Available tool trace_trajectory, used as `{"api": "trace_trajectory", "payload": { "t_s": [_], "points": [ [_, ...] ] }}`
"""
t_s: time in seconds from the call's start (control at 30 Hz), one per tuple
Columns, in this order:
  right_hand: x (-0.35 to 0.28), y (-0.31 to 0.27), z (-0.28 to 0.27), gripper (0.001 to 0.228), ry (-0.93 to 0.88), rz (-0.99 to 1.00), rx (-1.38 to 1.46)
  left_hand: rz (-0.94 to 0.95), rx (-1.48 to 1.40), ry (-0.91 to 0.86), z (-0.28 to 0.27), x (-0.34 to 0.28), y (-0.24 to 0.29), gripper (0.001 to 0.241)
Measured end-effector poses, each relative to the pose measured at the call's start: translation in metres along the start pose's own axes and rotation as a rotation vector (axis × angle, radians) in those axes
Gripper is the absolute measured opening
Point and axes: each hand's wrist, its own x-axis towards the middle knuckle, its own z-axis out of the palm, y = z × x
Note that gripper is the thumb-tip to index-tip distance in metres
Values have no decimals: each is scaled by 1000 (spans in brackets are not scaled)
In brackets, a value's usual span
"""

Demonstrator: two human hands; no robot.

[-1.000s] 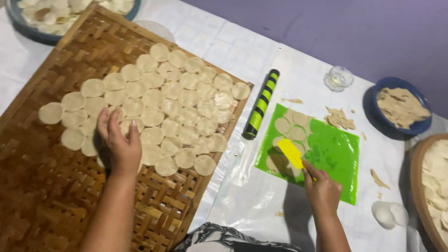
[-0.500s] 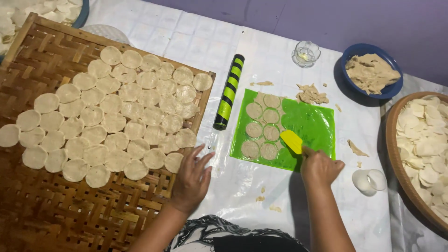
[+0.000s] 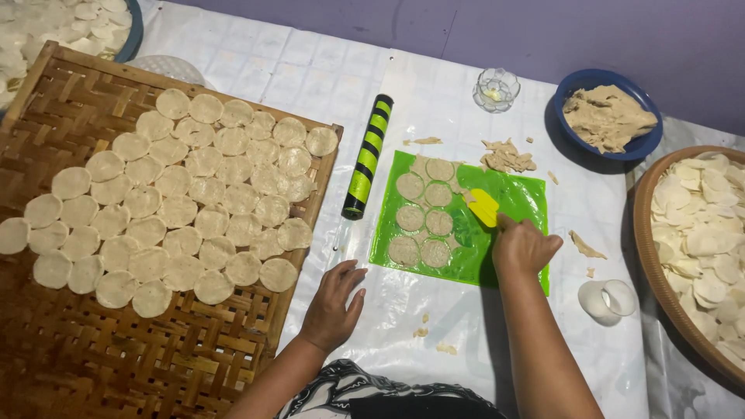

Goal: Preparing small dough discs and placing them on a drying mat.

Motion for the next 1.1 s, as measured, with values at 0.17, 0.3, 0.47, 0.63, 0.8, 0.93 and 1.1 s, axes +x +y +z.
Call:
{"api": "trace_trajectory", "payload": {
  "t_s": [0.17, 0.3, 0.47, 0.63, 0.8, 0.93, 1.1],
  "points": [
    [19, -21, 4, 28, -127, 5, 114, -19, 4, 8, 0, -1, 1, 39],
    [46, -6, 21, 30, -367, 236, 563, -32, 12, 2, -1, 0, 1, 37],
    [82, 22, 42, 27, -346, 392, 1176, -21, 17, 3, 0, -2, 0, 38],
    [97, 39, 22, 31, -535, 500, 1022, -15, 59, -22, 1, -2, -2, 38],
    [67, 67, 19, 39, -398, 321, 597, -30, 44, -18, 1, -1, -2, 38],
    [-2, 63, -30, 35, -343, 251, 363, -36, 42, -19, 1, 0, -3, 37],
    [-58, 60, -45, 26, -240, 71, 133, -65, 39, -48, 1, 0, -2, 37]
  ]
}}
